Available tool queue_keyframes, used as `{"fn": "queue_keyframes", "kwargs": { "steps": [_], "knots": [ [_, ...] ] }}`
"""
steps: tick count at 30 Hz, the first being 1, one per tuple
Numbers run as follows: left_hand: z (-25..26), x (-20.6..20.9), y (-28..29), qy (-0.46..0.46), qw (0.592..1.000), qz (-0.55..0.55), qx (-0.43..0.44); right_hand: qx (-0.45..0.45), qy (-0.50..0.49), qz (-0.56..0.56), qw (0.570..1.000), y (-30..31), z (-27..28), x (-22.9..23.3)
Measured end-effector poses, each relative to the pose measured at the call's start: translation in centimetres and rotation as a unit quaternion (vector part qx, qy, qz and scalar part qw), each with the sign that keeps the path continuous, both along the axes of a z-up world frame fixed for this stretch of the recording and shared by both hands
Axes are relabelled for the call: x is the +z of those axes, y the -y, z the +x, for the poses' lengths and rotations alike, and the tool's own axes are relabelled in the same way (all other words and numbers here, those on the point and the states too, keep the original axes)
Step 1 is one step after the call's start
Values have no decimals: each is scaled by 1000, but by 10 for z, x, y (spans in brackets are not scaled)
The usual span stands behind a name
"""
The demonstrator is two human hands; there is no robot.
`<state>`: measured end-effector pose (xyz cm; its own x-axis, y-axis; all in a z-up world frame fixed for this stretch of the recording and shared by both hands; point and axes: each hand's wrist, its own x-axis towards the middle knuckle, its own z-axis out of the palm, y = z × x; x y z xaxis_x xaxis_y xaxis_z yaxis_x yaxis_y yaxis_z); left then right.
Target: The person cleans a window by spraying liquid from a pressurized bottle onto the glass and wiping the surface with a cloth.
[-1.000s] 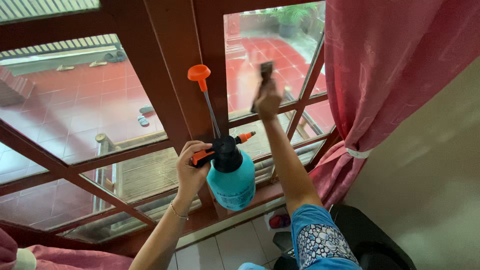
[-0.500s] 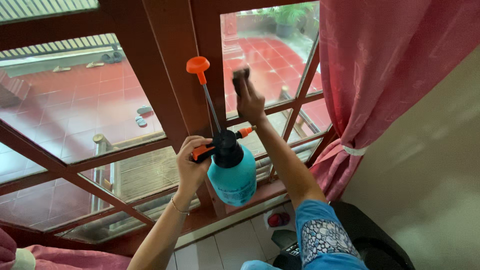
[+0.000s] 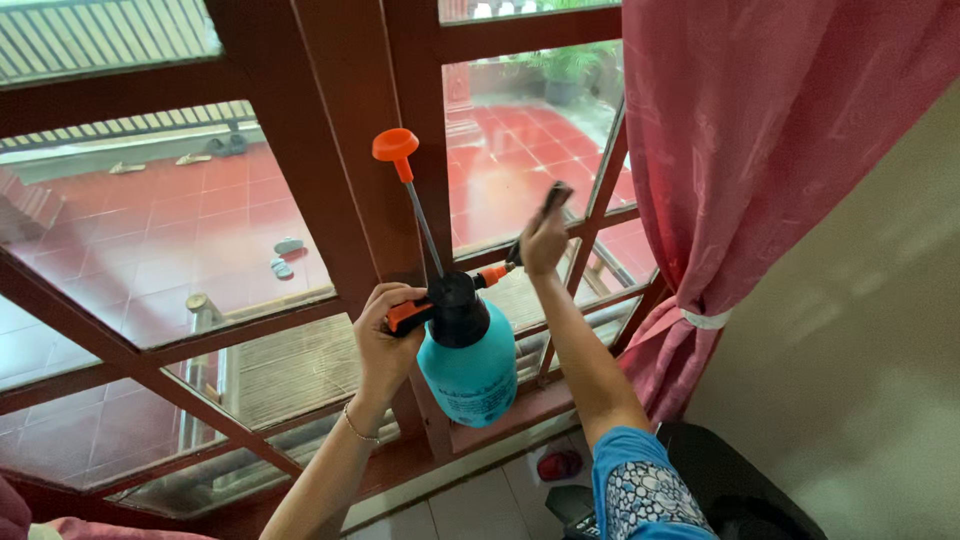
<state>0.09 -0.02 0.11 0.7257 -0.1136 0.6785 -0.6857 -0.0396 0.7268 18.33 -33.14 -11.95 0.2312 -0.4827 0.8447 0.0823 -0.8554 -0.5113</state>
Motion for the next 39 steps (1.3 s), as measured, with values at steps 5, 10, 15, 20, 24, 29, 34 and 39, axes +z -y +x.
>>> {"fn": "queue_keyframes", "kwargs": {
  "steps": [5, 10, 15, 20, 24, 29, 34, 39],
  "knots": [
    [3, 1, -2, 5, 1000, -3, 4, 106, 16, -242, 964, -58, 3, 72],
    [3, 7, -5, 5, 1000, -13, -6, 95, -63, -247, 962, -44, 37, 129],
    [3, 13, -6, -7, 1000, -9, -1, 10, 83, -133, 988, 2, 29, 104],
    [7, 19, -4, -10, 1000, -13, -17, 69, 46, -179, 980, -16, 9, 88],
    [11, 30, -1, 9, 1000, 14, 7, 124, 10, -300, 946, -56, 7, 117],
    [20, 46, -3, 36, 999, 3, -7, 130, 5, -258, 957, -66, 8, 191],
    [27, 51, -5, 6, 999, -14, -33, 115, 125, -220, 960, -79, 1, 197],
    [39, 50, -10, -41, 996, -36, -76, 144, 57, -280, 948, -81, 5, 196]
  ]
}}
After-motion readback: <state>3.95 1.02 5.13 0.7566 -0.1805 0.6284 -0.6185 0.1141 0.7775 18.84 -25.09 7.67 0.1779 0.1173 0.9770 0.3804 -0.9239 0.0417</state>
